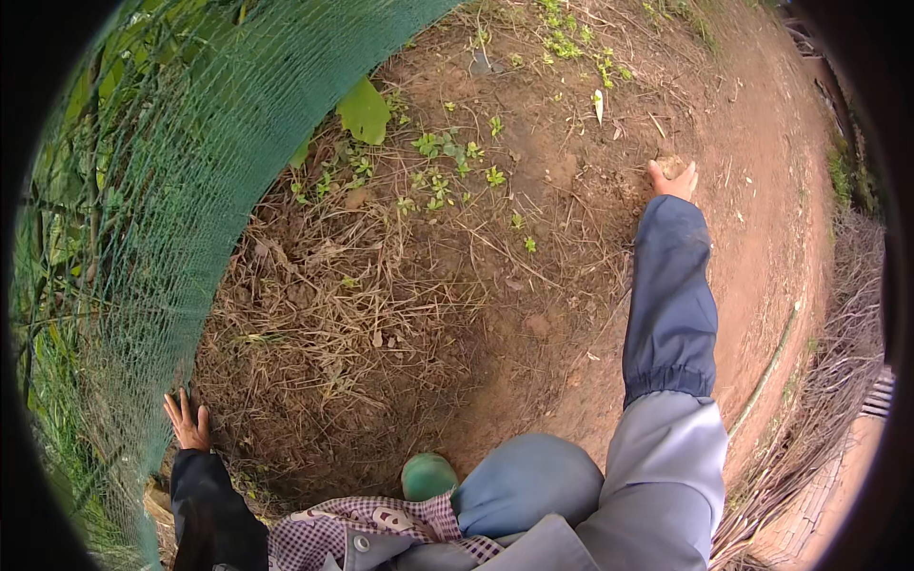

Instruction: The person installs a green mesh fence along a dirt path by securing it to wooden stakes and rocks. They repeatedly pull the mesh taut, tie it to stakes, and use rocks to anchor the bottom edge. The person moves along the fence line, adjusting and fastening the mesh at multiple points.

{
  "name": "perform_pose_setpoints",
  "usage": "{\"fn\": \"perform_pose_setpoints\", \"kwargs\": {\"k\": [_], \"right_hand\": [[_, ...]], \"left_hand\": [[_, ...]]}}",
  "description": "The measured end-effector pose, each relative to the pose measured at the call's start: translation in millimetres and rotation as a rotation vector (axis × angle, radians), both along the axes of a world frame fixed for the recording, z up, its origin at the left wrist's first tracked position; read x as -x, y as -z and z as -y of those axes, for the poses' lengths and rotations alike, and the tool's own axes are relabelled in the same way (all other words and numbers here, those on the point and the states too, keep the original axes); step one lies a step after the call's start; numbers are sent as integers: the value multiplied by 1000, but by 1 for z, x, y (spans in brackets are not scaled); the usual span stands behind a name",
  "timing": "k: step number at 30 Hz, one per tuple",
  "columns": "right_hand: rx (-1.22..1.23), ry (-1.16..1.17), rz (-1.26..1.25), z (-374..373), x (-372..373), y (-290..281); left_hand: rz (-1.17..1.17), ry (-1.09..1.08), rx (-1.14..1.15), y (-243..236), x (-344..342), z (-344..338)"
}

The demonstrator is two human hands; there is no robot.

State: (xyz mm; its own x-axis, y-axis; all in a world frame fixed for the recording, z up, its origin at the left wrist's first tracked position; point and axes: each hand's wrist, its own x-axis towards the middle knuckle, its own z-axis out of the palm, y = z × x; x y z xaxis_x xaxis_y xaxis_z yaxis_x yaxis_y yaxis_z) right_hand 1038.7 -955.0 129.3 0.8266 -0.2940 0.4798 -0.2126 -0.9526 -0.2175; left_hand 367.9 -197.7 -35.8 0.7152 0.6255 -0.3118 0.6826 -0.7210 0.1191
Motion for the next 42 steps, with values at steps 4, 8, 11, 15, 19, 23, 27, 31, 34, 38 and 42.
{"fn": "perform_pose_setpoints", "kwargs": {"k": [4, 8, 11, 15, 19, 23, 27, 31, 34, 38, 42], "right_hand": [[92, 210, -274, 4, -17, -12], [16, 248, -301, 12, -19, -17], [-141, 36, -238, 20, -6, -20], [-337, -33, -58, 18, 27, -13], [-437, -1, 224, -5, 39, 8], [-168, -171, -260, -13, 15, 7], [30, -106, -229, -14, 12, -7], [-343, -506, -191, -60, 25, 11], [382, -740, -385, -114, 42, 30], [160, -397, -546, -177, 86, 5], [-507, -687, -818, -284, 187, -41]], "left_hand": [[42, 32, 14, 5, 6, -6], [46, 56, 5, 8, 8, -7], [39, 53, -15, 11, 13, -7], [12, 10, 29, 14, 14, -11], [13, 2, 66, 7, 7, -13], [-34, -28, 23, -3, -5, -3], [-5, -42, -34, -19, -18, 18], [-105, -131, 18, -45, -36, 35], [-146, -170, 91, -59, -45, 40], [-133, -186, 114, -64, -45, 42], [-114, -176, 69, -62, -41, 43]]}}
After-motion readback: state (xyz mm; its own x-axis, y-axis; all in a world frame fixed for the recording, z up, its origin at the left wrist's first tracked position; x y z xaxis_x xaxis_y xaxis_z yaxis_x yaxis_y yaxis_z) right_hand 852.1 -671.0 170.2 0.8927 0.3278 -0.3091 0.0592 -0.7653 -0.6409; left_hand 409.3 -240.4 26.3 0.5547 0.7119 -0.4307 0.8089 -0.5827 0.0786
